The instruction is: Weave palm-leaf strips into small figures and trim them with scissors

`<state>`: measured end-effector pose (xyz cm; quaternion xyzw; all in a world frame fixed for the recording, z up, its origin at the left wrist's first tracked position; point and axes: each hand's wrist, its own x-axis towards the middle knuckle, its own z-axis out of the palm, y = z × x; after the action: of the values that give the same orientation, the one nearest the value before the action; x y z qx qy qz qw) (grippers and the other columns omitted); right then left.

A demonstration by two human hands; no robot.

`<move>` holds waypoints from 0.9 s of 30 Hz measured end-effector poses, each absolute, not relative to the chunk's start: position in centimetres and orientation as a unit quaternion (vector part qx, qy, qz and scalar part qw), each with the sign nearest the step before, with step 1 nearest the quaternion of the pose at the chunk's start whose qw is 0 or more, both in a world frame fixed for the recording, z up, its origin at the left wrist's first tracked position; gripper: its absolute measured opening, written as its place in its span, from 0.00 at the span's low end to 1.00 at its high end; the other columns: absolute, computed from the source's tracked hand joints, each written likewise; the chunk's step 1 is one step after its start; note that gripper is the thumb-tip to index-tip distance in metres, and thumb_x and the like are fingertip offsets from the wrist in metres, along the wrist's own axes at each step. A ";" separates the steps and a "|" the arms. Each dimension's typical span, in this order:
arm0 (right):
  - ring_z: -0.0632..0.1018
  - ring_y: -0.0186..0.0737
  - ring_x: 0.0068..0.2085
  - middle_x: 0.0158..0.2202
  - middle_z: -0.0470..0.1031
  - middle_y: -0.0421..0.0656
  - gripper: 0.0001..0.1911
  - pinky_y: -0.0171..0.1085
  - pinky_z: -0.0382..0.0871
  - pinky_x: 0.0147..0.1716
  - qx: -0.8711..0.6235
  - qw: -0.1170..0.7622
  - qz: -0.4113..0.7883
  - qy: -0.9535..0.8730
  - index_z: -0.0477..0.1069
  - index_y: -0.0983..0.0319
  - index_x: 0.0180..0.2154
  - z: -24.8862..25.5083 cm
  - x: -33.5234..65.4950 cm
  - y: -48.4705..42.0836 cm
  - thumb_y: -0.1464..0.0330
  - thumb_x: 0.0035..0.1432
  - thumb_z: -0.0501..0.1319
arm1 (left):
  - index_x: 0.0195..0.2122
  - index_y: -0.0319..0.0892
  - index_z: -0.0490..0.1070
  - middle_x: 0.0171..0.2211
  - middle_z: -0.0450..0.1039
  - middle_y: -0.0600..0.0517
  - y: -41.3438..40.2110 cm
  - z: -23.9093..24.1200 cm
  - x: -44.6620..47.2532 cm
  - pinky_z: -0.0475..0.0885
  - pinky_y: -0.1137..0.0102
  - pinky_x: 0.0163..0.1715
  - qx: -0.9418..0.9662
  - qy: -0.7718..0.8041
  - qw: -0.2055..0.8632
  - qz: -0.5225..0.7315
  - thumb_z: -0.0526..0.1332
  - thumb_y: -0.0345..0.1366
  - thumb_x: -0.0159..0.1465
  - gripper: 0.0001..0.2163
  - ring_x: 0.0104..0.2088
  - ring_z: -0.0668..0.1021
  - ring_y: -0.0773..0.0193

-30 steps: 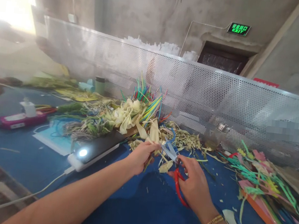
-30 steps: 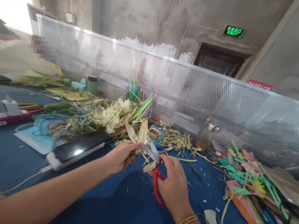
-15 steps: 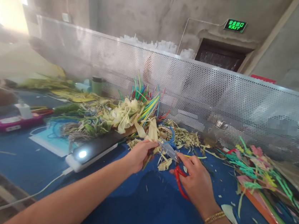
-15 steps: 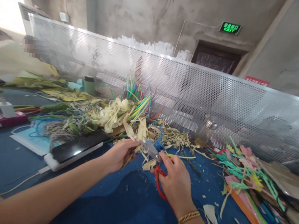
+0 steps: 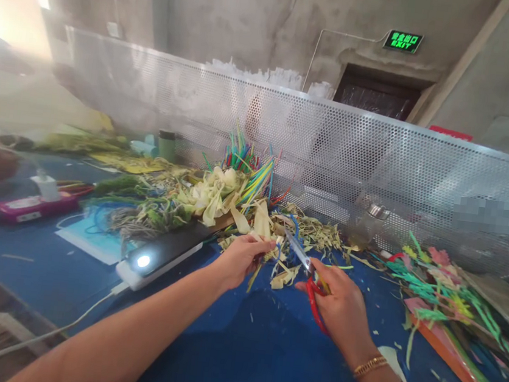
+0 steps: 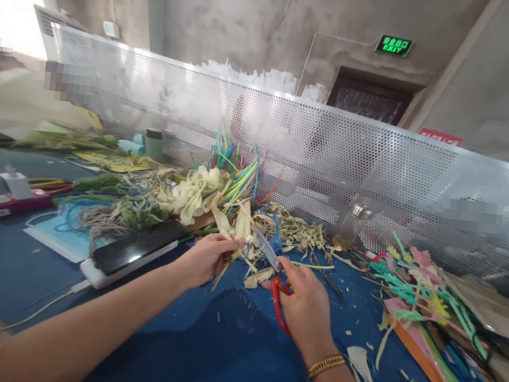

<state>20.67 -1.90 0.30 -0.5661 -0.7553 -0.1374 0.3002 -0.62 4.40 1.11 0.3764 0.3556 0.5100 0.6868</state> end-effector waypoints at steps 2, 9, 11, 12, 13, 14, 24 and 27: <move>0.73 0.40 0.32 0.33 0.72 0.44 0.22 0.37 0.66 0.32 -0.565 0.311 -0.156 -0.748 0.71 0.56 0.52 0.3 20.9 -1.9 0.57 0.56 0.60 | 0.23 0.37 0.72 0.20 0.68 0.57 4.5 1.1 -0.7 0.59 0.76 0.18 0.368 0.356 0.686 0.517 0.74 0.36 0.41 0.13 0.20 0.69 0.73; 0.72 0.45 0.36 0.35 0.71 0.46 0.23 0.41 0.65 0.35 -0.554 0.273 -0.255 -0.744 0.71 0.55 0.52 0.4 22.7 -1.6 0.55 0.55 0.61 | 0.23 0.36 0.72 0.20 0.69 0.55 4.9 1.3 -0.9 0.61 0.76 0.18 0.358 0.337 0.684 0.539 0.72 0.33 0.43 0.10 0.20 0.70 0.73; 0.71 0.44 0.36 0.35 0.70 0.46 0.23 0.40 0.65 0.35 -0.551 0.262 -0.269 -0.745 0.71 0.54 0.52 0.4 22.9 -1.5 0.56 0.56 0.61 | 0.22 0.36 0.72 0.19 0.69 0.55 4.8 1.6 -1.0 0.62 0.77 0.17 0.354 0.335 0.684 0.543 0.71 0.32 0.45 0.09 0.19 0.69 0.73; 0.71 0.44 0.36 0.36 0.70 0.46 0.22 0.40 0.65 0.35 -0.551 0.256 -0.276 -0.744 0.71 0.54 0.52 0.4 23.0 -1.5 0.56 0.56 0.61 | 0.22 0.36 0.72 0.18 0.69 0.55 4.7 1.7 -1.0 0.62 0.77 0.17 0.350 0.336 0.685 0.543 0.71 0.31 0.45 0.08 0.18 0.69 0.74; 0.71 0.44 0.36 0.36 0.70 0.47 0.22 0.40 0.65 0.34 -0.551 0.252 -0.282 -0.744 0.71 0.54 0.52 0.4 23.0 -1.5 0.57 0.56 0.61 | 0.22 0.36 0.72 0.18 0.68 0.56 4.6 1.8 -1.0 0.62 0.77 0.16 0.348 0.337 0.687 0.542 0.70 0.30 0.46 0.07 0.17 0.68 0.74; 0.71 0.44 0.36 0.36 0.70 0.47 0.22 0.40 0.64 0.34 -0.551 0.250 -0.286 -0.743 0.71 0.54 0.52 0.4 23.0 -1.6 0.57 0.56 0.60 | 0.22 0.37 0.72 0.17 0.68 0.56 4.5 2.0 -1.0 0.62 0.77 0.16 0.346 0.338 0.688 0.541 0.70 0.30 0.46 0.07 0.17 0.68 0.74; 0.71 0.45 0.37 0.36 0.70 0.46 0.23 0.40 0.64 0.35 -0.536 0.234 -0.286 -0.759 0.70 0.54 0.54 0.5 23.2 -1.6 0.60 0.56 0.61 | 0.24 0.36 0.74 0.20 0.72 0.54 4.8 1.5 -1.0 0.64 0.77 0.18 0.347 0.346 0.694 0.528 0.71 0.30 0.44 0.08 0.20 0.72 0.72; 0.71 0.45 0.38 0.36 0.70 0.46 0.22 0.40 0.64 0.36 -0.534 0.232 -0.287 -0.761 0.70 0.53 0.54 0.6 23.3 -1.6 0.60 0.56 0.61 | 0.26 0.36 0.75 0.22 0.72 0.54 5.0 1.3 -1.1 0.61 0.77 0.17 0.367 0.360 0.685 0.517 0.72 0.33 0.43 0.11 0.19 0.70 0.72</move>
<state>23.28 -1.64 0.59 -0.5340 -0.7605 -0.2874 0.2321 -1.14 4.96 1.29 0.3669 0.3598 0.5168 0.6847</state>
